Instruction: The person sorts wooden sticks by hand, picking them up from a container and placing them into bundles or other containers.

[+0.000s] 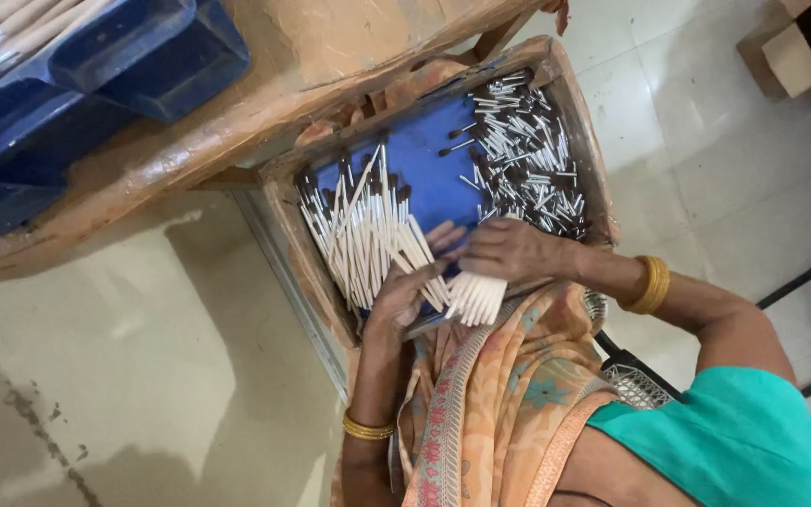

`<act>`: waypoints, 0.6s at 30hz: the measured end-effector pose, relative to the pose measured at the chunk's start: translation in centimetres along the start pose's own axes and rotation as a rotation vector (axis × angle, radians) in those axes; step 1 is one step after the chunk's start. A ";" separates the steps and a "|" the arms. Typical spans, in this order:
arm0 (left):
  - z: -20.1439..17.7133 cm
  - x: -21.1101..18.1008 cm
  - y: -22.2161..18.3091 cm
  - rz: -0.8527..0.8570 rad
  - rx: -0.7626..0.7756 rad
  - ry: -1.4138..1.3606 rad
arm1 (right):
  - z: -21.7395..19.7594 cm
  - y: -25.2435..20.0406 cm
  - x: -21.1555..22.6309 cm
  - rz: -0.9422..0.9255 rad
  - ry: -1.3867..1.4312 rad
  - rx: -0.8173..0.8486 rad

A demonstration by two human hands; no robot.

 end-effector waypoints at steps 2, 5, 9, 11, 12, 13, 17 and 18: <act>1.1 -1.6 -0.1 -0.026 -0.059 -0.035 | -0.1 0.2 -0.3 0.188 0.198 -0.199; 1.1 -1.2 -0.1 -0.083 -0.086 -0.158 | -2.0 1.9 -0.9 0.733 0.808 -0.404; -8.4 7.9 -0.9 -0.352 -0.373 0.274 | -0.2 3.1 -0.6 1.400 1.194 -0.190; -8.0 7.5 -0.6 -0.355 -0.344 0.328 | 0.0 3.5 -0.6 1.338 1.163 -0.181; -7.8 7.4 -0.6 -0.355 -0.316 0.378 | 0.1 3.9 -0.5 1.275 1.133 -0.168; -4.8 4.7 -0.6 -0.351 -0.317 0.377 | 0.5 3.2 -0.6 1.272 1.131 -0.166; 1.1 -0.4 -0.4 -0.106 -0.101 -0.173 | 1.0 1.8 -0.6 0.858 0.908 -0.296; 0.9 0.0 -0.4 -0.082 -0.036 -0.200 | 0.9 1.8 0.1 0.617 0.685 -0.294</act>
Point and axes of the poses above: each hand's wrist, its own y-axis towards the middle knuckle, its own z-axis out of the palm, x = y × z, the point moved 4 cm from there along y, towards the middle knuckle, and after that the axes turned 1 degree about -x, right-handed, at the moved point
